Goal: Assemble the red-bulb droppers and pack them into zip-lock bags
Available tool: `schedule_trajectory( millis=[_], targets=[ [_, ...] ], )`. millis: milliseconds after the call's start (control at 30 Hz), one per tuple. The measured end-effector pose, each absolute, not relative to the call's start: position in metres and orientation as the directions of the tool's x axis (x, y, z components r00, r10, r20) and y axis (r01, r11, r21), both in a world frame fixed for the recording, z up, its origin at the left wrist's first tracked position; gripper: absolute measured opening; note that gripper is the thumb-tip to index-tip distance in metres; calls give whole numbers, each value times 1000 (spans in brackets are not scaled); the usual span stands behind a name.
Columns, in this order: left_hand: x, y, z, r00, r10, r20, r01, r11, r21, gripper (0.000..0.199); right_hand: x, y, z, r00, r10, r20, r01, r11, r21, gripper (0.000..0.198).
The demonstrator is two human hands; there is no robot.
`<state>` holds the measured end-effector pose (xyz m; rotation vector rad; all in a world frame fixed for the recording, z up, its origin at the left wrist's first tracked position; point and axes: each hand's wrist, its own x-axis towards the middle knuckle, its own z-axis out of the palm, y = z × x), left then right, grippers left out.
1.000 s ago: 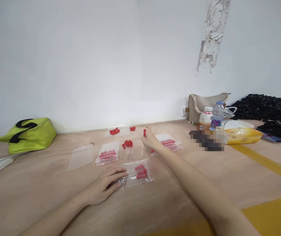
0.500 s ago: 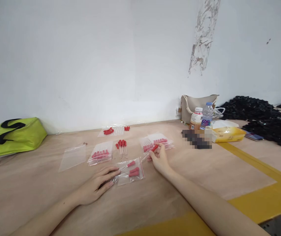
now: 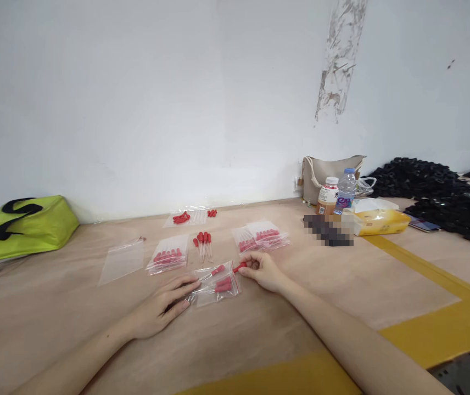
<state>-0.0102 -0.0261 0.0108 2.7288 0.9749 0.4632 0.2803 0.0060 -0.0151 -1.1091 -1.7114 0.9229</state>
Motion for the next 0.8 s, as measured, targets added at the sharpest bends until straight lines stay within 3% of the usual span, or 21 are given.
schedule_trajectory(
  millis=[267,433,633,800],
  targets=[
    [-11,-25,9,734,646,210,589,-759,277,38,269,13,-16,-212,930,300,406,363,-839,20],
    [-11,-25,10,727,647,229,582,-758,294,39,262,15,-23,-235,930,282,368,353,-860,18],
    [-10,-26,10,728,645,232,569,-758,319,37,261,9,-22,-351,872,342,289,448,-846,15],
    [-9,-27,12,732,644,222,570,-758,319,32,268,17,-13,-156,875,458,503,469,-726,10]
  ],
)
